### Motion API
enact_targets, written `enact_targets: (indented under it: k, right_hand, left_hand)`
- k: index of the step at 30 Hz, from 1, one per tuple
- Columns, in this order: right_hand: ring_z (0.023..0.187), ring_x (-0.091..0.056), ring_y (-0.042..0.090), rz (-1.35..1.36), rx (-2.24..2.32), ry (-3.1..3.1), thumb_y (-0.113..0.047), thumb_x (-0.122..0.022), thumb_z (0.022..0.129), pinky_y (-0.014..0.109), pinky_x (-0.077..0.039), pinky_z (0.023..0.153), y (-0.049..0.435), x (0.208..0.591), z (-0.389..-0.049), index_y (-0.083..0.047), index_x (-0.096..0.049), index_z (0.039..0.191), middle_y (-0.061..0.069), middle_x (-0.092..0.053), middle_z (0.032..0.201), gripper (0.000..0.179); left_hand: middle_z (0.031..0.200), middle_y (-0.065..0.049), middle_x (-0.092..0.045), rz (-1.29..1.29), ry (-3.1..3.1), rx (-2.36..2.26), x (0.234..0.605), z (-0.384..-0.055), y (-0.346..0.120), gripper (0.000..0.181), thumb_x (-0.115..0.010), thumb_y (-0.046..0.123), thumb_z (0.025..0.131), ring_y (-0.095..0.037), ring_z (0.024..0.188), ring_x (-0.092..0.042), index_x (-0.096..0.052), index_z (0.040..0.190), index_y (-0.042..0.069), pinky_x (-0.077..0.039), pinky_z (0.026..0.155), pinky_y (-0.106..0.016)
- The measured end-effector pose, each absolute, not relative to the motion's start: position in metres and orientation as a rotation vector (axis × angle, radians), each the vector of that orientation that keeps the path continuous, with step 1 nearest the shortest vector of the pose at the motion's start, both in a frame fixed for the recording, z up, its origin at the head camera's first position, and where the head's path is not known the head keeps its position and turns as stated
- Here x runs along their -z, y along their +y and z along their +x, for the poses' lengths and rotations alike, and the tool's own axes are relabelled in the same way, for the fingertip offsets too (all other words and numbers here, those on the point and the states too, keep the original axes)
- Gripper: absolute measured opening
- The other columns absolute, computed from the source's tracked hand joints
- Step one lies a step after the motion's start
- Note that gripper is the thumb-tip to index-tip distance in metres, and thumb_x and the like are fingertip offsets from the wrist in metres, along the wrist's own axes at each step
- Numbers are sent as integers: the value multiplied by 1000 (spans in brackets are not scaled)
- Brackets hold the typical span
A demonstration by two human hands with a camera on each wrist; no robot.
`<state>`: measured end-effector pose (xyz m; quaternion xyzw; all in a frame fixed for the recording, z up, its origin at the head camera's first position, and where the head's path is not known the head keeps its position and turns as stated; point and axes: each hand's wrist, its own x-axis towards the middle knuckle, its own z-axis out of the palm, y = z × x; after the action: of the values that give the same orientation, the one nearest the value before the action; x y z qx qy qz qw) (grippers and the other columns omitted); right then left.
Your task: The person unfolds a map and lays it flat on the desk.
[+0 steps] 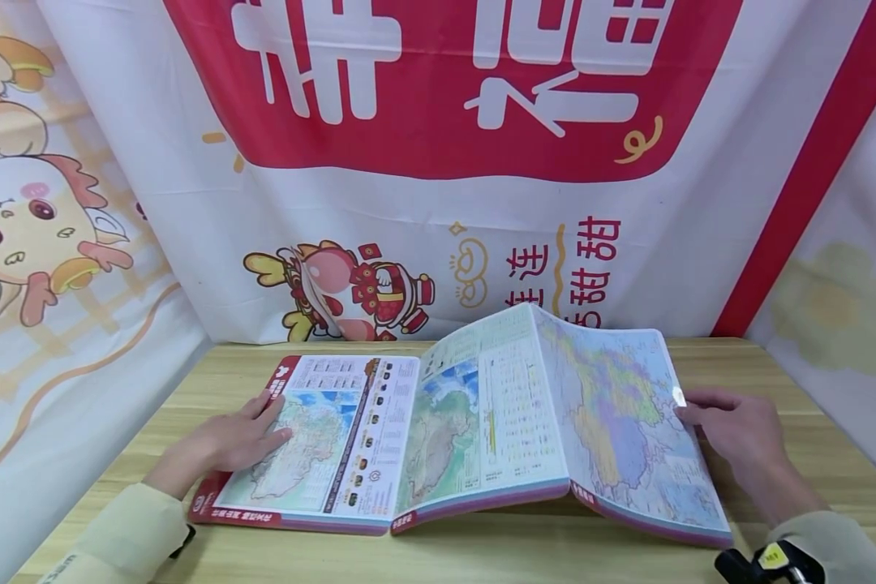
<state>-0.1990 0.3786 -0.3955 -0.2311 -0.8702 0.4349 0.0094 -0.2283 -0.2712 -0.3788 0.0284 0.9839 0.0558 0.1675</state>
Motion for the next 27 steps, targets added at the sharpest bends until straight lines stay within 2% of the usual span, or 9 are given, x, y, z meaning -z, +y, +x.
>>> enact_targets:
  k: [2,4,6,12,14,20,21,27]
  right_hand:
    - [102,-65,25,-756,-1333,-2736,-33,-73,100,30,-51,73,381,399,-200,-3,-54,153,25,-73,131,64]
    - [113,-59,37,-784,-1332,-2750,-33,-71,101,34,-47,77,383,402,-200,-1,-51,154,31,-59,148,65]
    - [118,-55,42,-789,-1295,-2776,-34,-68,102,37,-44,80,385,405,-200,-1,-50,154,34,-53,153,64]
    - [120,-51,46,-787,-1166,-2819,-32,-69,101,40,-41,82,389,415,-202,0,-54,151,35,-53,150,60]
    - [122,-51,48,-803,-1164,-2817,-31,-68,101,45,-43,86,390,416,-202,0,-54,151,36,-52,151,60]
    - [118,-51,48,-830,-1120,-2817,-27,-65,103,46,-43,83,387,414,-201,4,-53,150,37,-53,148,57]
    - [117,-52,47,-820,-1095,-2823,-26,-65,103,44,-42,82,386,414,-201,4,-54,150,37,-54,147,57]
    - [111,-54,51,-605,-844,-2913,-23,-69,98,55,-42,85,388,413,-200,8,-63,139,37,-62,136,52]
  left_hand:
    - [173,-36,-10,55,2795,-167,379,-230,-277,88,-52,55,106,-60,157,-18,-21,168,0,-22,120,-82]
    - [173,-36,-8,36,2790,-172,378,-231,-283,89,-51,56,106,-61,157,-18,-20,167,-1,-23,120,-82]
    - [173,-37,-7,21,2785,-178,378,-232,-288,90,-51,57,106,-61,157,-17,-20,167,-1,-24,119,-82]
    - [172,-38,-7,-3,2773,-203,378,-233,-298,94,-51,60,105,-63,155,-17,-19,167,-2,-22,117,-84]
    - [171,-38,-7,-5,2771,-207,379,-234,-300,95,-52,61,105,-64,155,-17,-19,167,-3,-22,117,-85]
    - [172,-37,-7,-15,2775,-201,378,-235,-299,95,-53,60,104,-64,155,-17,-18,167,-2,-21,118,-84]
    - [172,-37,-7,-17,2777,-198,378,-235,-298,95,-53,59,104,-63,155,-17,-18,167,-2,-21,118,-84]
    - [171,-38,-9,-3,2806,-174,378,-237,-294,94,-53,59,104,-62,156,-17,-20,166,-4,-22,120,-82]
